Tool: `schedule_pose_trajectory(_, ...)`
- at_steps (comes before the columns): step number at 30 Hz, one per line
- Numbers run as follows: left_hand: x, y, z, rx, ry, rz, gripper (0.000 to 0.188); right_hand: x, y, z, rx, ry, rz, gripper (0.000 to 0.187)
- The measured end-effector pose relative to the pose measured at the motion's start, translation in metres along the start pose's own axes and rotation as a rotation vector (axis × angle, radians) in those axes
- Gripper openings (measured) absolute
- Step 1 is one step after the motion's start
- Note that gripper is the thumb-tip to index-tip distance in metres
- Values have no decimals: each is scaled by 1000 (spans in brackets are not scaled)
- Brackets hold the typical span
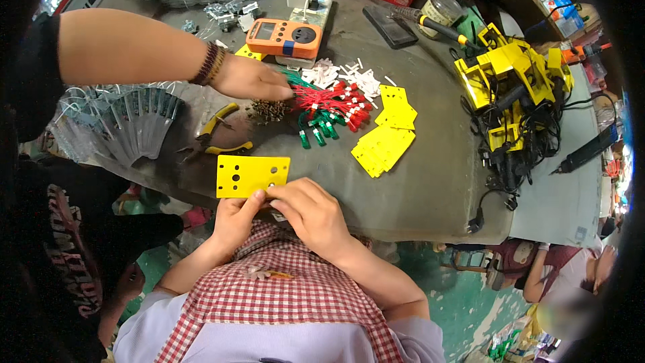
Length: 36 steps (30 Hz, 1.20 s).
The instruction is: Manually inserting colored wires into holes in yellow plastic plates.
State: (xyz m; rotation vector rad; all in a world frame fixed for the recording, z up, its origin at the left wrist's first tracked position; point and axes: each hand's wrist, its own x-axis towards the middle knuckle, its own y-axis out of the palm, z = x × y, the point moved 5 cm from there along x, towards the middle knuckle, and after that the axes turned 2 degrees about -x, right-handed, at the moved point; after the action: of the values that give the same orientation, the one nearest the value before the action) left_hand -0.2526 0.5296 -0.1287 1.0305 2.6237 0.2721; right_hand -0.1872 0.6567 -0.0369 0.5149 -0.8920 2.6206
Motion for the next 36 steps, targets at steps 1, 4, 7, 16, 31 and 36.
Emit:
schedule_pose_trajectory(1,-7,1,-8,121,103,-26,27,1,5,-1,65,107,25,19)
schedule_pose_trajectory(4,-10,7,-24,197,171,-20,22,4,9,-7,99,218,40,16)
schedule_pose_trajectory(7,-10,2,-32,73,81,14,23,10,10,-21,143,376,110,18)
schedule_pose_trajectory(16,3,2,-42,-120,-4,-102,31,52,-43,-86,-449,171,-103,15)
schedule_pose_trajectory(31,16,3,-39,-248,-94,-64,32,46,-105,-24,-278,185,-347,14)
schedule_pose_trajectory(36,16,6,-43,-237,-60,-55,33,32,-84,-21,158,247,-144,17)
